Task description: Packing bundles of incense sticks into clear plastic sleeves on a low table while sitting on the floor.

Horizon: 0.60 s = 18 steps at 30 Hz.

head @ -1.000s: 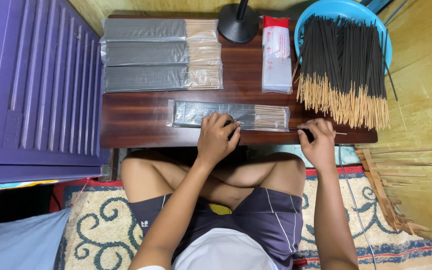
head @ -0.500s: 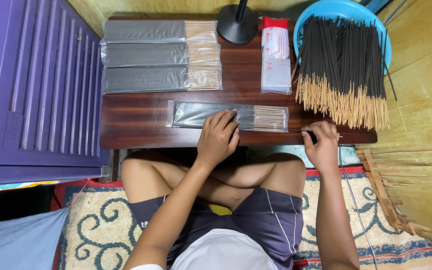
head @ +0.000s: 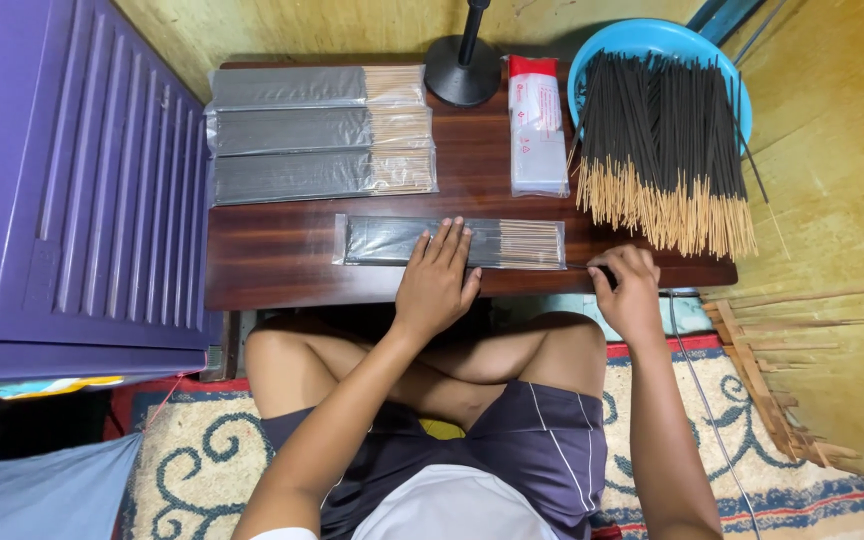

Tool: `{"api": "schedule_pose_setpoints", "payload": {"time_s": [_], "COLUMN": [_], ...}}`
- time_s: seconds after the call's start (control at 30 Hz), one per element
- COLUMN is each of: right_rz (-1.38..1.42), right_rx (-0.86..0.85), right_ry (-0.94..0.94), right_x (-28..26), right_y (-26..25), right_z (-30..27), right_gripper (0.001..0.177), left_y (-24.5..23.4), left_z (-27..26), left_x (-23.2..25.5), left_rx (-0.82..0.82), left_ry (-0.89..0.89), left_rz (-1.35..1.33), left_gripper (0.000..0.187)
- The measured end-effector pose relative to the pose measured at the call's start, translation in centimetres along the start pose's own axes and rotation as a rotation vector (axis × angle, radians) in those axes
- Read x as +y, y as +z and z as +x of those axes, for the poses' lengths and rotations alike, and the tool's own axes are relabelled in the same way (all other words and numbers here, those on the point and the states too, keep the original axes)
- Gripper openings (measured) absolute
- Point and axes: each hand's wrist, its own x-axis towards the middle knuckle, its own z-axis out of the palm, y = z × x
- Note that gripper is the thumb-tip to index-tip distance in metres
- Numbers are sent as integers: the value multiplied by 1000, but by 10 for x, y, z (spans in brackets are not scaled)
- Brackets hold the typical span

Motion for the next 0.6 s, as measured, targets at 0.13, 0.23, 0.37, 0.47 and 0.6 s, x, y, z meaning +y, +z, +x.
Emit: {"api": "schedule_pose_setpoints", "payload": {"time_s": [0.13,0.23,0.37,0.47,0.6], "right_rz": [-27,-29,-86,-95,-57], "right_rx": [-14,-50,-100,-129,-141], "right_ry": [-41,0,10,10,33], "right_x": [-8,3,1,-19,-25], "right_y": [2,1,-1,-3,-4], "right_z": [3,2,5,10,11], "right_gripper": [7,9,6,5,5], "left_y": [3,8,10,15,15], "left_z": [-1,-2,-3,-3,-4], "left_x": [-1,-3,-3,-4,-4], "left_rx": [1,1,9,18,29], "left_ry": [0,-2,-7,-3,-2], "left_rz": [13,27,22,27,42], "left_gripper": [57,57,57,57,57]}}
